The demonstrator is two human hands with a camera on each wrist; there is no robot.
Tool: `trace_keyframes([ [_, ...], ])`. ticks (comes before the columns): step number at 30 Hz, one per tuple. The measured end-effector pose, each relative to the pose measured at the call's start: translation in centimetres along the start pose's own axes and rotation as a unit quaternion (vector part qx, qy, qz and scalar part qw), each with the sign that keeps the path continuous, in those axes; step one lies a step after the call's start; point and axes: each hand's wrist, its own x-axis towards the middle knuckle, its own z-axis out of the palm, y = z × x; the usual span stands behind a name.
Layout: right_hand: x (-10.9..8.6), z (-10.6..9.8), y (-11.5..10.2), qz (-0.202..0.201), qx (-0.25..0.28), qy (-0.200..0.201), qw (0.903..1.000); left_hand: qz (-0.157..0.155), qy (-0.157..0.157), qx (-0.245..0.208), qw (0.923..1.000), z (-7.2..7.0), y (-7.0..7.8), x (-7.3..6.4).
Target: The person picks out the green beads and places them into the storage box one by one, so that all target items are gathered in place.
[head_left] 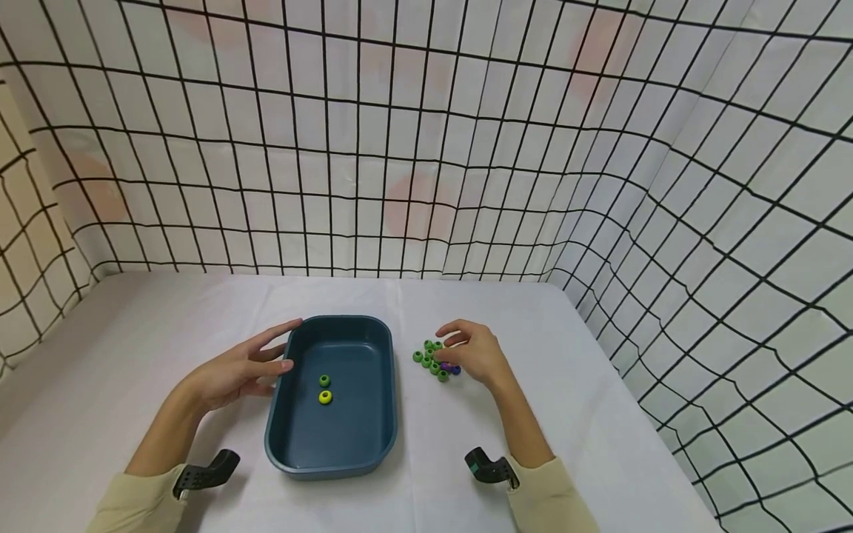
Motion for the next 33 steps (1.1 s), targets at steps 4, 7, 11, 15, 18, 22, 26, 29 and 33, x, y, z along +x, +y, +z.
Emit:
trace_keyframes([
  [4, 0.5, -0.7, 1.3, 0.03, -0.007, -0.013, 0.9994, 0.0, -0.002, -0.001, 1.0, 0.0, 0.0, 0.0],
  [7, 0.8, -1.1, 2.0, 0.045, -0.012, -0.029, 0.9985, 0.0, -0.004, -0.004, 1.0, 0.0, 0.0, 0.0],
  [11, 1.1, -1.5, 2.5, 0.064, -0.015, -0.049, 0.9967, -0.001, -0.002, -0.005, 1.0, 0.0, 0.1, 0.0],
  [15, 1.3, -1.5, 3.1, 0.083, -0.012, -0.061, 0.9946, -0.001, 0.002, -0.002, 1.0, 0.0, 0.0, -0.2],
  [18, 1.4, -1.4, 3.5, 0.09, -0.005, -0.064, 0.9939, 0.001, 0.0, 0.0, 1.0, 0.0, 0.1, -0.2],
  [22, 1.5, -1.3, 4.0, 0.095, 0.004, -0.065, 0.9933, 0.003, -0.004, 0.0, 1.0, -0.1, 0.1, -0.2],
  [26, 1.6, -1.2, 4.2, 0.096, 0.0, -0.068, 0.9931, 0.005, -0.005, 0.001, 1.0, 0.0, 0.1, -0.2],
  [29, 1.7, -1.1, 4.4, 0.09, -0.012, -0.068, 0.9935, 0.007, -0.005, 0.002, 1.0, 0.0, 0.1, -0.2],
  [33, 1.8, -0.9, 4.6, 0.08, -0.02, -0.07, 0.9941, 0.008, -0.005, 0.001, 1.0, 0.0, 0.1, -0.1],
])
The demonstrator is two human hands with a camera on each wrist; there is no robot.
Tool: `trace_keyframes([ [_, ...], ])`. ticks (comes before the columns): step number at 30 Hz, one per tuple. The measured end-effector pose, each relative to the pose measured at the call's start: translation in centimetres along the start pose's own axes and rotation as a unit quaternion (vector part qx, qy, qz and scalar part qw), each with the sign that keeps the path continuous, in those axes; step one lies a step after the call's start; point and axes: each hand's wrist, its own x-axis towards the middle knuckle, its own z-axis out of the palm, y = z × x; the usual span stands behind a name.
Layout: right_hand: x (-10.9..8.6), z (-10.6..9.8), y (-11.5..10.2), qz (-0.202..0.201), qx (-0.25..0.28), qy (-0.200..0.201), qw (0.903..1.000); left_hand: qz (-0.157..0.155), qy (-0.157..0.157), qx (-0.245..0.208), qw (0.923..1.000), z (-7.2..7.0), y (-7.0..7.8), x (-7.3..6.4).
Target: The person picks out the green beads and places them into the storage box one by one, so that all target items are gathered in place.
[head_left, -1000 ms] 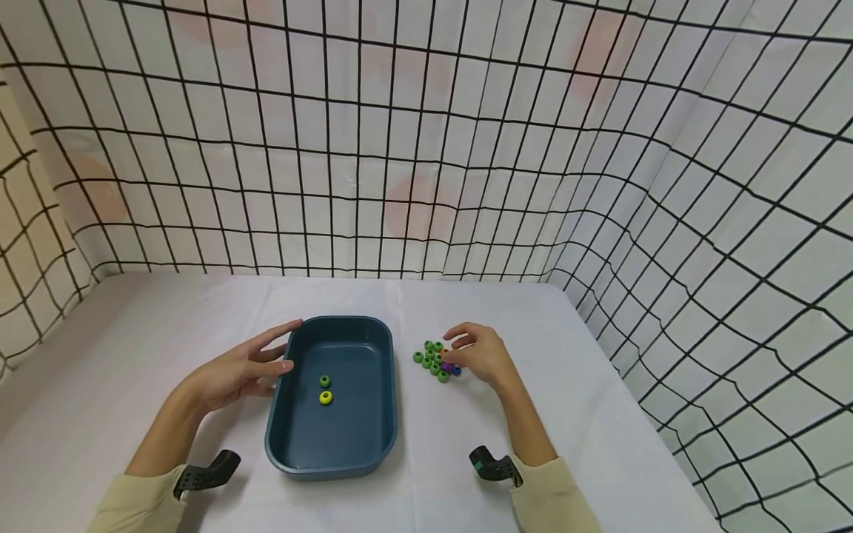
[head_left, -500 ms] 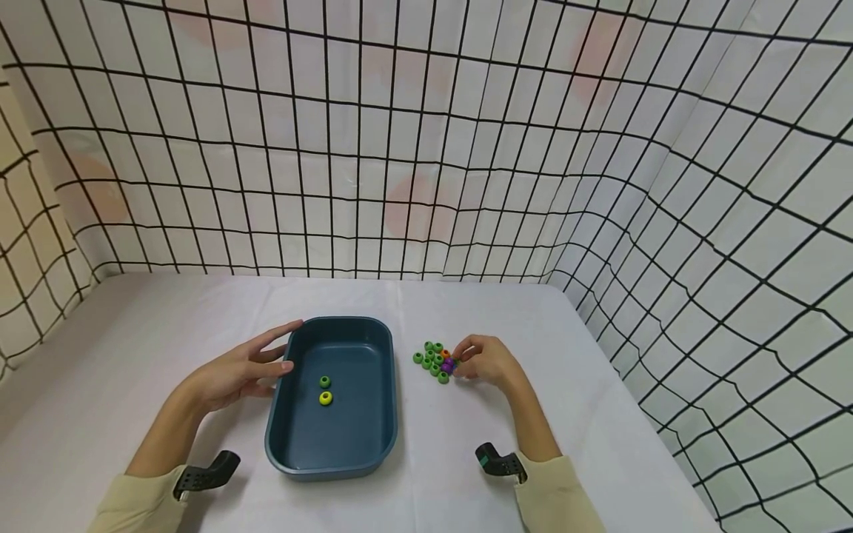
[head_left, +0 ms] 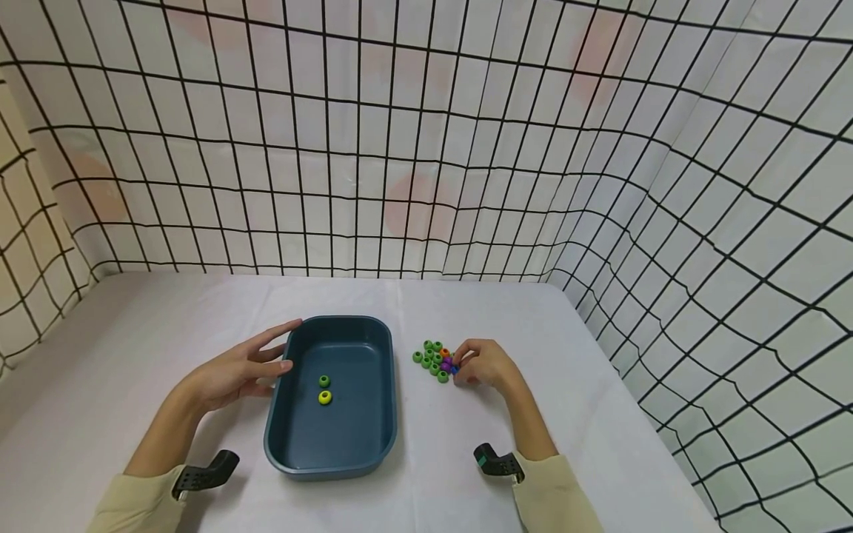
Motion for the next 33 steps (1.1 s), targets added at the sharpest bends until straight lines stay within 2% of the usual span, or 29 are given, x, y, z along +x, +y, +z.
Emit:
trace_keyframes([
  [14, -0.4, 0.0, -0.4, -0.006, -0.012, 0.013, 0.9998, -0.006, 0.005, -0.005, 1.0, 0.0, -0.1, 0.0],
  [25, -1.5, -0.4, -3.0, -0.049, 0.005, 0.018, 0.9986, -0.006, 0.007, -0.004, 1.0, 0.0, -0.1, -0.1],
  [33, -2.8, 0.4, -5.5, -0.085, 0.022, 0.032, 0.9956, -0.009, 0.007, -0.008, 0.9999, -0.1, -0.1, 0.0],
])
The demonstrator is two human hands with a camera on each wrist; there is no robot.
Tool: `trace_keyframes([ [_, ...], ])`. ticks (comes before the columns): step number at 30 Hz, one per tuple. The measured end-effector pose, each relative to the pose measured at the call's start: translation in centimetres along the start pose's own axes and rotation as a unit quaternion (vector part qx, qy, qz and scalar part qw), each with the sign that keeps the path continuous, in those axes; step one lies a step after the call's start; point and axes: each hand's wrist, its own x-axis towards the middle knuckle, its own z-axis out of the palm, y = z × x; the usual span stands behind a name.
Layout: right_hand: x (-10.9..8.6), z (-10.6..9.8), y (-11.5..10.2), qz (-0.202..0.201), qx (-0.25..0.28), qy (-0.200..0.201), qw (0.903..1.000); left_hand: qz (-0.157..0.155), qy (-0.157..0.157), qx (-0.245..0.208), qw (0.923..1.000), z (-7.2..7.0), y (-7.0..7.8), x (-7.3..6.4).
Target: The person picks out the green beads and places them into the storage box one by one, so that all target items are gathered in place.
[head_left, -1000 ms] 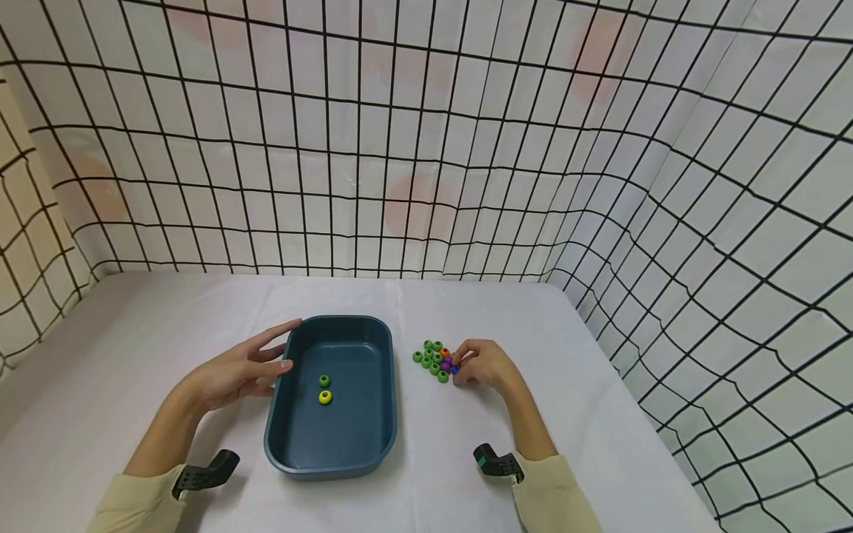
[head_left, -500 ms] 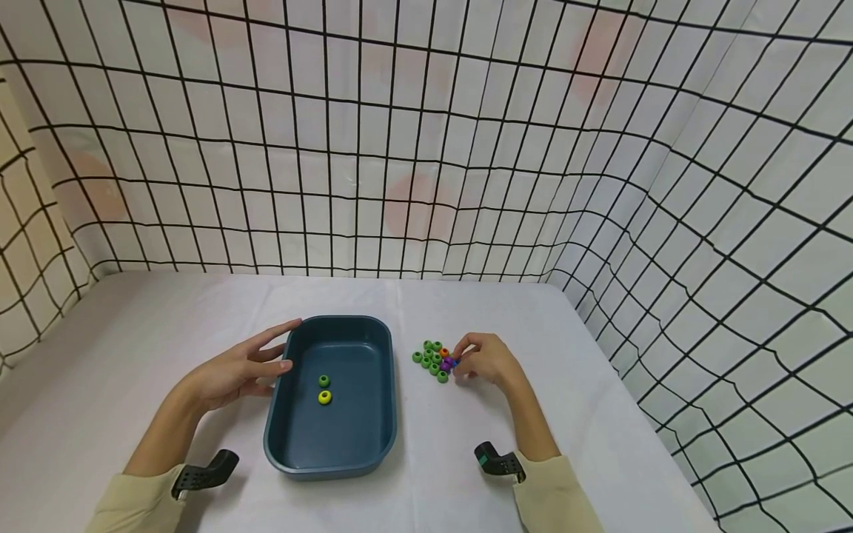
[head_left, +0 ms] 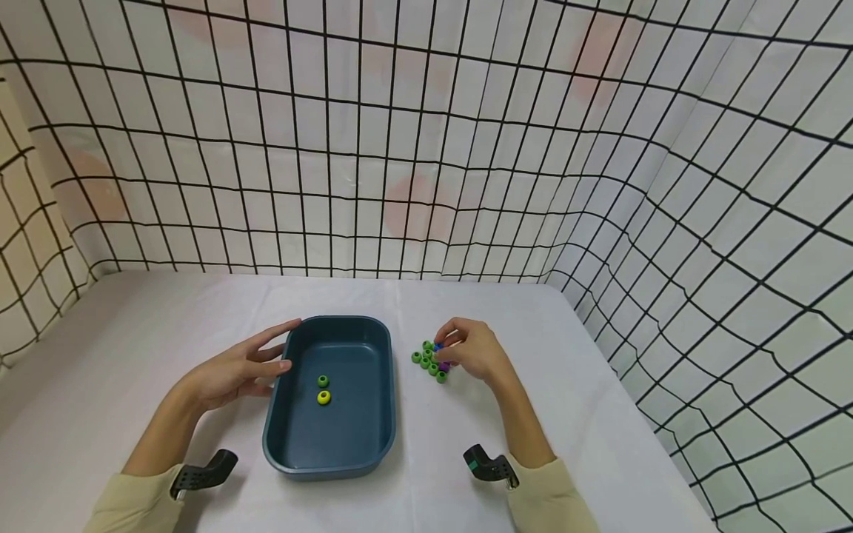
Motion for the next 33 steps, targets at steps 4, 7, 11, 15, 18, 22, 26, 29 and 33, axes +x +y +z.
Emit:
trace_keyframes([
  [4, -0.3, 0.8, -1.1, -0.032, 0.007, 0.006, 0.9995, 0.004, -0.005, 0.006, 1.0, 0.1, 0.1, 0.0],
  [7, -0.6, 1.5, -1.7, -0.052, 0.019, 0.003, 0.9985, 0.007, -0.008, 0.01, 0.9999, 0.1, 0.1, 0.0],
  [11, -0.7, 2.6, -2.3, -0.071, 0.036, 0.002, 0.9968, 0.007, -0.007, 0.01, 0.9999, 0.2, 0.1, 0.0],
  [15, -0.8, 3.7, -2.8, -0.08, 0.041, 0.012, 0.9959, 0.004, -0.002, 0.012, 0.9999, 0.1, 0.0, 0.0],
  [18, -0.9, 4.4, -3.0, -0.089, 0.042, 0.01, 0.9951, -0.001, 0.004, 0.012, 0.9999, 0.1, -0.1, 0.0],
  [22, -1.2, 5.0, -3.3, -0.103, 0.047, 0.006, 0.9935, 0.0, 0.004, 0.012, 0.9999, 0.1, -0.1, -0.1],
  [26, -1.4, 5.5, -3.6, -0.115, 0.051, 0.013, 0.9919, 0.001, 0.003, 0.012, 0.9999, 0.1, -0.1, -0.1],
  [29, -1.5, 6.0, -3.7, -0.129, 0.048, 0.011, 0.9904, 0.0, 0.004, 0.012, 0.9999, 0.0, -0.1, -0.1],
  [33, -1.5, 6.7, -3.6, -0.142, 0.04, 0.006, 0.989, 0.001, 0.002, 0.012, 0.9999, 0.0, -0.1, 0.0],
])
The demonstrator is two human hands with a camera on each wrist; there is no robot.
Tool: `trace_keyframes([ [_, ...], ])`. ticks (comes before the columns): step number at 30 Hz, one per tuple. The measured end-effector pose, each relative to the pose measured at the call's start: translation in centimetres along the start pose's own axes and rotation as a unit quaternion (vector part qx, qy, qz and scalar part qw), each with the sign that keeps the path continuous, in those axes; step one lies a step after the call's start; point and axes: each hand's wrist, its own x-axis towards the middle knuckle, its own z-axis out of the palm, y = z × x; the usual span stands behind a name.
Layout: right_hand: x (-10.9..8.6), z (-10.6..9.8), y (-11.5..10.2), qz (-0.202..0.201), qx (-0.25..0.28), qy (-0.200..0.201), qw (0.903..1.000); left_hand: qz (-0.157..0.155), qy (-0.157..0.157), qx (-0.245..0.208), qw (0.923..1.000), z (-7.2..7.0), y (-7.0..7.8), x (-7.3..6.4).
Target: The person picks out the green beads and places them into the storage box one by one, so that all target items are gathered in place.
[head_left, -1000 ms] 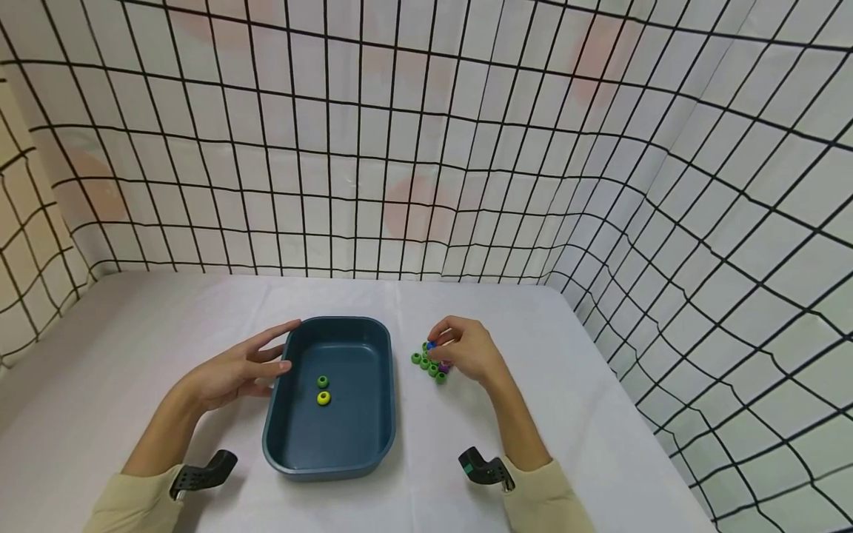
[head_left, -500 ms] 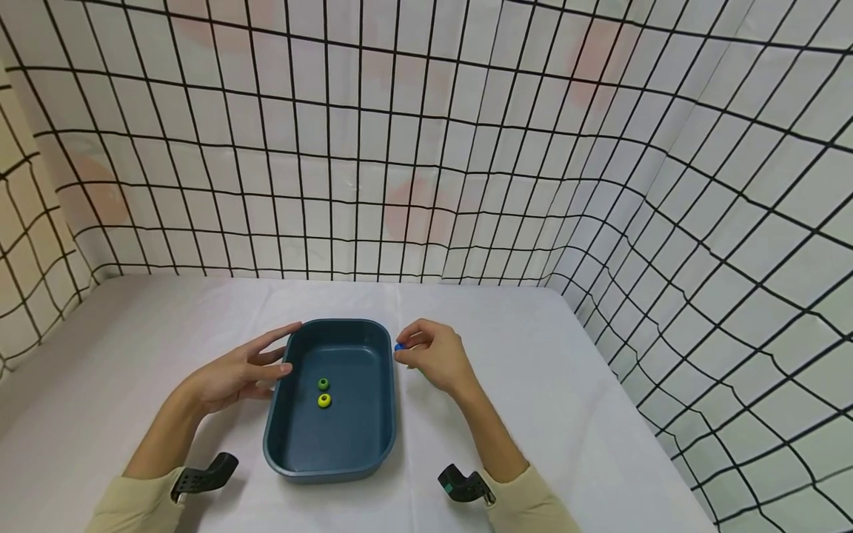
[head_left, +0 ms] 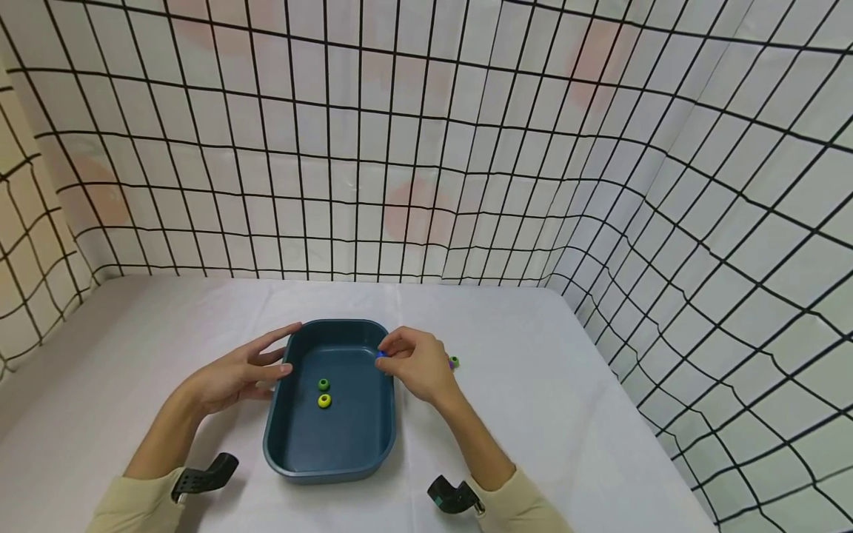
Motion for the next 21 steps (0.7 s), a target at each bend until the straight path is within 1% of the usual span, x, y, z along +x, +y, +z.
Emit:
trace_keyframes([
  [12, 0.1, 0.8, 0.8, -0.01, -0.012, 0.01, 0.9998, 0.01, -0.004, 0.004, 0.9999, 0.1, 0.2, -0.1],
  [21, 0.1, 1.4, 1.1, -0.018, -0.022, 0.014, 0.9995, 0.004, 0.0, 0.004, 1.0, 0.1, 0.1, -0.2],
])
